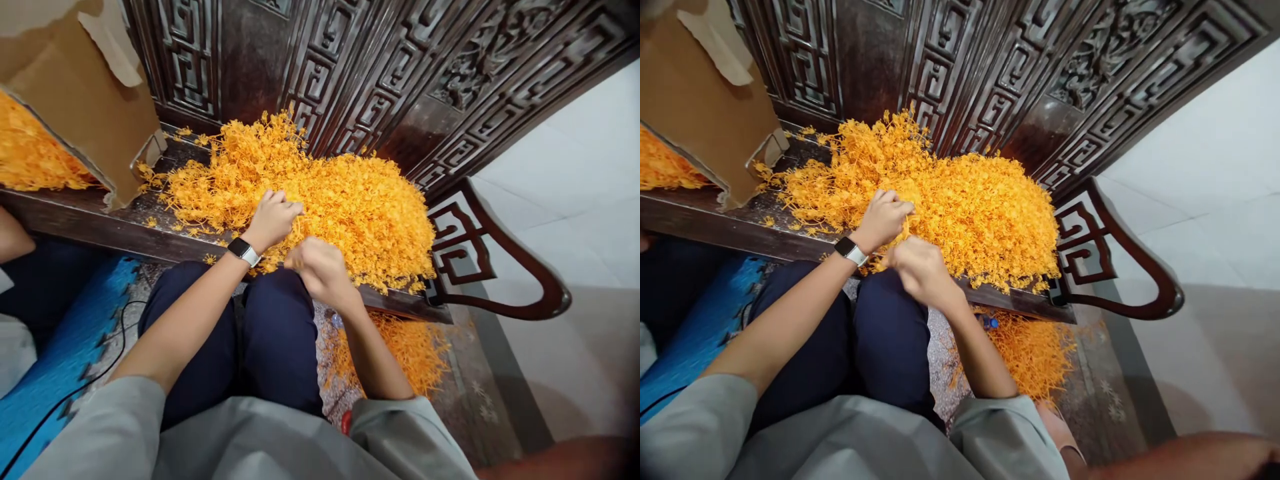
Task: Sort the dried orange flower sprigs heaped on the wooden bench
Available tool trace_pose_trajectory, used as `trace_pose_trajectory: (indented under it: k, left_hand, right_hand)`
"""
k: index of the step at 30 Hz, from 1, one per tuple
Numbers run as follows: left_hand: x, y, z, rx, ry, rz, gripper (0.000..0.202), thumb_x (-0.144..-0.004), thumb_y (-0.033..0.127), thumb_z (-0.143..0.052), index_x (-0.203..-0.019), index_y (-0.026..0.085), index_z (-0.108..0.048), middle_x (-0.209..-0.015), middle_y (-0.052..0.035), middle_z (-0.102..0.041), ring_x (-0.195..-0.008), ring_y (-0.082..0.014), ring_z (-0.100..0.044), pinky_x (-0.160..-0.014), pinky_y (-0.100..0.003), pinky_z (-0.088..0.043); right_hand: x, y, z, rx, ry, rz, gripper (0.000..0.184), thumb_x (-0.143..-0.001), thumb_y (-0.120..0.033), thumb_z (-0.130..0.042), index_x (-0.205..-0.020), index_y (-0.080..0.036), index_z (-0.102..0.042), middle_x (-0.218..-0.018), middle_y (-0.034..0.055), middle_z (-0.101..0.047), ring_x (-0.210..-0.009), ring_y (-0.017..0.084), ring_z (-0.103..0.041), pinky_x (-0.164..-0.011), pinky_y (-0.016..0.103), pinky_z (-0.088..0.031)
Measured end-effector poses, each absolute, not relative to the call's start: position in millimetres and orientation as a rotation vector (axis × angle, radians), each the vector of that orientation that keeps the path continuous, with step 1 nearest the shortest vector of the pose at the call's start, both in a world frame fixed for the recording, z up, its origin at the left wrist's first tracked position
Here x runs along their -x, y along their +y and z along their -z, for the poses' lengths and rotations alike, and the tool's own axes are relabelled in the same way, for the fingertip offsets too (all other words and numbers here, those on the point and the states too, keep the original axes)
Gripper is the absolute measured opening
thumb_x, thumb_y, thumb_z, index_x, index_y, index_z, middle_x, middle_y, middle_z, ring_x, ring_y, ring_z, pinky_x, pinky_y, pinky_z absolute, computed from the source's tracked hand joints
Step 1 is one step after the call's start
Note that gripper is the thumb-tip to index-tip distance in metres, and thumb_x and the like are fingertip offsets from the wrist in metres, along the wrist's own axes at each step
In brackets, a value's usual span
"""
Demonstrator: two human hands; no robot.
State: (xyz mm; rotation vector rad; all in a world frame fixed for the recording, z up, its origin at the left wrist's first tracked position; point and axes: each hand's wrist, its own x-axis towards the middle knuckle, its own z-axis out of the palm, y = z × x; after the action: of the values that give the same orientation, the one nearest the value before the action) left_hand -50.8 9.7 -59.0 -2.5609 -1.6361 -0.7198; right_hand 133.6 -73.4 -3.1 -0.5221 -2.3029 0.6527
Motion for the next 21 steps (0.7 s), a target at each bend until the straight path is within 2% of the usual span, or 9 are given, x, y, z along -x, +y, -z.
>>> trace_pose_trajectory:
  k: [2,4,6,8,10,13,15,17,21]
  left_hand:
    - [56.5,16.3,60.6,2.549,-1.739,0.684,0.037,-0.101,0.009,-0.045,-0.116,0.018,-0.078,-0.094,-0.0145,-0.079,-0.109,-0.0348,-0.063,-0.097,-0.053,-0.041]
    - [60.2,20.7,60.5,2.507,-1.842,0.710,0.036,-0.103,0.013,-0.044,-0.117,0.016,-0.077,-0.091,-0.0147,-0.076,-0.106,-0.0343,-0.064,-0.094,-0.051,-0.042]
    - [59.4,21.2,58.7,2.438,-1.927,0.824,0.039,-0.109,0.026,-0.038,-0.116,0.017,-0.074,-0.092,-0.0138,-0.074,-0.100,-0.0319,-0.065,-0.090,-0.048,-0.044]
    - [54.2,17.8,56.1,2.365,-1.980,0.923,0.046,-0.113,0.037,-0.031,-0.113,0.018,-0.073,-0.090,-0.0127,-0.072,-0.094,-0.0304,-0.065,-0.086,-0.046,-0.045]
    - [46.8,12.4,53.9,2.314,-2.005,0.935,0.050,-0.113,0.041,-0.029,-0.110,0.018,-0.073,-0.084,-0.0123,-0.070,-0.092,-0.0308,-0.065,-0.088,-0.046,-0.044]
    - [36.5,4.7,51.8,2.297,-2.003,0.881,0.054,-0.113,0.040,-0.026,-0.108,0.015,-0.074,-0.084,-0.0140,-0.071,-0.092,-0.0315,-0.067,-0.091,-0.048,-0.042]
    - [32.1,1.3,51.2,2.319,-1.965,0.839,0.057,-0.113,0.039,-0.023,-0.109,0.013,-0.074,-0.088,-0.0160,-0.074,-0.092,-0.0320,-0.068,-0.092,-0.048,-0.042]
    - [31.0,0.2,51.7,2.333,-1.919,0.812,0.058,-0.113,0.040,-0.024,-0.111,0.012,-0.074,-0.090,-0.0176,-0.075,-0.093,-0.0333,-0.069,-0.093,-0.049,-0.042]
    - [42.7,10.4,56.8,2.314,-1.949,0.815,0.053,-0.112,0.037,-0.029,-0.111,0.013,-0.075,-0.089,-0.0184,-0.076,-0.092,-0.0342,-0.070,-0.093,-0.050,-0.041]
  right_hand:
    - [-139.1,-93.8,-19.0,0.099,-2.280,-0.974,0.025,-0.110,-0.027,-0.051,-0.094,-0.024,-0.071,-0.083,0.0033,-0.076,-0.074,0.015,-0.067,-0.074,0.033,-0.054]
    - [-148.3,-96.1,-37.1,-0.033,-2.130,-1.166,0.018,-0.107,-0.037,-0.062,-0.101,-0.026,-0.074,-0.077,0.0010,-0.074,-0.065,0.013,-0.065,-0.066,0.030,-0.054]
    - [-159.3,-77.7,-43.0,0.268,-1.848,-1.176,0.025,-0.102,-0.052,-0.065,-0.104,-0.029,-0.075,-0.075,0.0013,-0.069,-0.060,0.014,-0.061,-0.059,0.030,-0.052]
    - [-167.7,-48.3,-34.3,0.694,-1.451,-1.118,0.039,-0.100,-0.066,-0.059,-0.107,-0.030,-0.073,-0.084,0.0040,-0.068,-0.066,0.015,-0.061,-0.060,0.031,-0.053]
    - [-168.0,-22.4,-14.0,0.950,-1.113,-1.072,0.044,-0.095,-0.069,-0.060,-0.111,-0.028,-0.067,-0.100,0.0059,-0.067,-0.075,0.015,-0.063,-0.066,0.030,-0.055]
    - [-149.8,-6.6,24.0,1.071,-1.016,-1.123,0.051,-0.084,-0.063,-0.077,-0.118,-0.027,-0.062,-0.111,0.0050,-0.064,-0.078,0.013,-0.064,-0.066,0.028,-0.054]
    - [-132.7,-7.7,44.6,1.085,-1.138,-1.234,0.053,-0.081,-0.061,-0.082,-0.116,-0.026,-0.062,-0.104,0.0035,-0.066,-0.074,0.012,-0.064,-0.064,0.027,-0.053]
    - [-119.6,-12.8,56.1,1.017,-1.202,-1.310,0.045,-0.083,-0.060,-0.082,-0.103,-0.024,-0.063,-0.088,0.0005,-0.066,-0.068,0.010,-0.061,-0.064,0.025,-0.051]
    - [-111.4,-43.8,48.4,0.809,-1.178,-1.564,0.037,-0.090,-0.051,-0.081,-0.081,-0.020,-0.064,-0.060,-0.0071,-0.053,-0.053,0.005,-0.047,-0.056,0.019,-0.041]
